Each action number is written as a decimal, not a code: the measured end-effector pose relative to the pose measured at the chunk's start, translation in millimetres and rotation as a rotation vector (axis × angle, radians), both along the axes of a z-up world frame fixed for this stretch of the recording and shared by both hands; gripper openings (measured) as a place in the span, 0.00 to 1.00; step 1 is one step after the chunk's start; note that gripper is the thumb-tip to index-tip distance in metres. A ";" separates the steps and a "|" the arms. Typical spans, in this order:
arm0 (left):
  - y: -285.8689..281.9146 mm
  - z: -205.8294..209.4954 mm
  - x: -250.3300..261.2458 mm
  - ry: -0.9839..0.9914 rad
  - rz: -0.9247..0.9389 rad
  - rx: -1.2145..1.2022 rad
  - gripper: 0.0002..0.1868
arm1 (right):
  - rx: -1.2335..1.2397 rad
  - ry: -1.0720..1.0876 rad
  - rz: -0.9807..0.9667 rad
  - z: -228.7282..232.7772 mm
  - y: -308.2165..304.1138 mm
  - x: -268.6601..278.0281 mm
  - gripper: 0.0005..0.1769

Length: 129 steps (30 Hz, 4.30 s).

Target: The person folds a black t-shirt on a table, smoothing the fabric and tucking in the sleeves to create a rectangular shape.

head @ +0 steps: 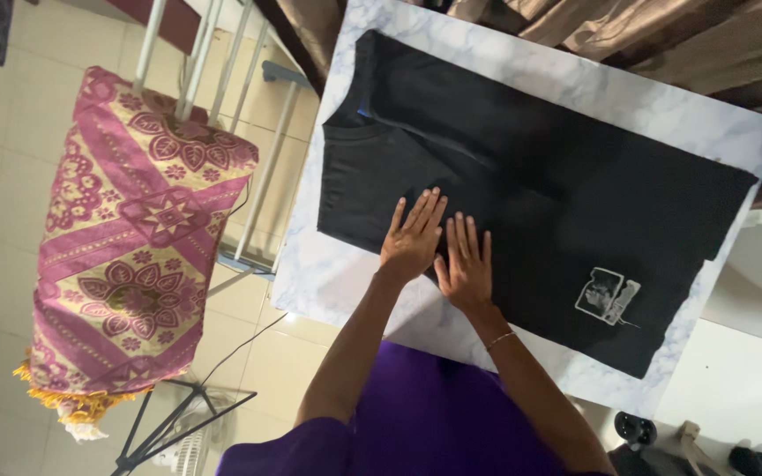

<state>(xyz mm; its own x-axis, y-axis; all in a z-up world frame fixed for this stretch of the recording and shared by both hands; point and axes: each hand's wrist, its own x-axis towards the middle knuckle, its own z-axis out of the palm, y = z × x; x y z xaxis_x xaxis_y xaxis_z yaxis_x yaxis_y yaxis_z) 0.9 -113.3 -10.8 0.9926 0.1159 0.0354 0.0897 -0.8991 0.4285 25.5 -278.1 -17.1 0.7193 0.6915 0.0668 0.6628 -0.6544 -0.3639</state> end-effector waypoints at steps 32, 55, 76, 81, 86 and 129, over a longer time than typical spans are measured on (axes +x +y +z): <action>78.0 -6.7 -43.3 0.095 0.251 0.148 0.33 | -0.074 0.125 -0.685 -8.4 -195.2 -80.2 0.37; 132.5 -41.6 -87.2 0.224 0.724 0.041 0.34 | 0.289 0.406 -1.456 -31.3 -382.2 -55.8 0.32; 139.1 -46.3 -100.5 0.039 0.963 -0.694 0.20 | 0.803 0.476 -1.144 1.3 -383.8 -58.1 0.21; 131.3 -41.5 -117.4 -0.267 0.623 -0.559 0.16 | 0.783 0.530 -0.962 -2.0 -403.1 -59.0 0.14; 125.9 -28.5 -131.6 -0.028 0.667 -0.878 0.10 | 0.692 0.661 -0.851 8.1 -429.9 -50.7 0.12; 163.8 1.7 -18.7 -0.120 0.553 -0.775 0.09 | 0.817 0.598 -0.932 -42.3 -417.7 156.2 0.14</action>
